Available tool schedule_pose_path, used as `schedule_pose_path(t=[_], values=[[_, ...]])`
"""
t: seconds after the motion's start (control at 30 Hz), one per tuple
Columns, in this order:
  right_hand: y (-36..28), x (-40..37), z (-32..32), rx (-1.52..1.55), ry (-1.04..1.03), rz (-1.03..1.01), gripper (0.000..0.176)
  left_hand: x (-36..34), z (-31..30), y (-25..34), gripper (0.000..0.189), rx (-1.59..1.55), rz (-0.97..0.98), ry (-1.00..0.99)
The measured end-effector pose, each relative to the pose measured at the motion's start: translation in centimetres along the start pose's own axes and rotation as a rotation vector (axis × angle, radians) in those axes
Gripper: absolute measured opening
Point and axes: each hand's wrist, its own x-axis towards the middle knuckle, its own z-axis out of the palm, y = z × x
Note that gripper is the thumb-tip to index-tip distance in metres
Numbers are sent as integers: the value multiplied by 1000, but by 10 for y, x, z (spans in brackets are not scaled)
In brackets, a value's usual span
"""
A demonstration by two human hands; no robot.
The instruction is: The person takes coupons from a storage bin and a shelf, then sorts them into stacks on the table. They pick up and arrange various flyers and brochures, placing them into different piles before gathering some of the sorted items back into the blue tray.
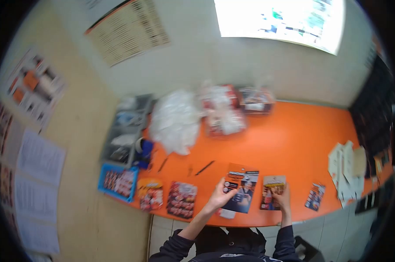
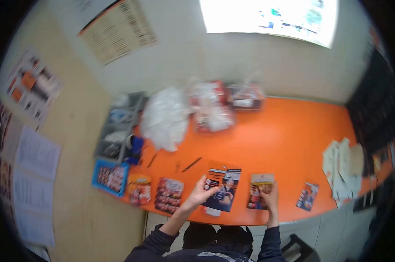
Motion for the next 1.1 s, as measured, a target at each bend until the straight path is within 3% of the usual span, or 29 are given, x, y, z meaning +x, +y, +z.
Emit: schedule_pose_path(t=[0.07, 0.13, 0.2, 0.33, 0.37, 0.43, 0.47, 0.53, 0.63, 0.8, 0.9, 0.97, 1.1], values=[[45, 7, 1, -264, 31, -68, 66, -30, -26, 15, 36, -156, -67, 83], [30, 1, 10, -305, 16, -58, 77, -56, -60, 10, 38, -170, -75, 150], [34, 1, 11, -552, 93, -59, 81, -83, -90, 16, 42, -223, -96, 212], [40, 21, 8, -284, 24, -157, 80, -122, -145, 12, 42, -307, -133, 357], [15, 17, 26, -263, 74, -194, 78, -129, -158, 7, 42, -330, -144, 380], [-31, 10, 55, -280, 133, -209, 72, -138, -191, -5, 62, -286, -99, 416], [-48, 12, 67, -316, 134, -188, 67, -140, -207, -6, 62, -303, -209, 473], [-62, 17, 98, -310, 194, -309, 61, -132, -227, 10, 38, -373, -103, 538], [-73, 15, 141, -109, 65, -260, 58, -81, -248, -13, 32, -94, -88, 451], [-97, 44, 132, -116, 142, -67, 66, 58, -172, -45, 35, 113, -45, 253], [-127, 74, 116, -169, 186, -26, 69, 113, -103, -30, 41, 145, 7, 145], [-120, 104, 87, -225, 167, -36, 71, 151, -56, -41, 44, 272, -93, 24], [-109, 144, 47, -143, 275, -74, 71, 204, 19, -71, 46, 283, -185, 130]])
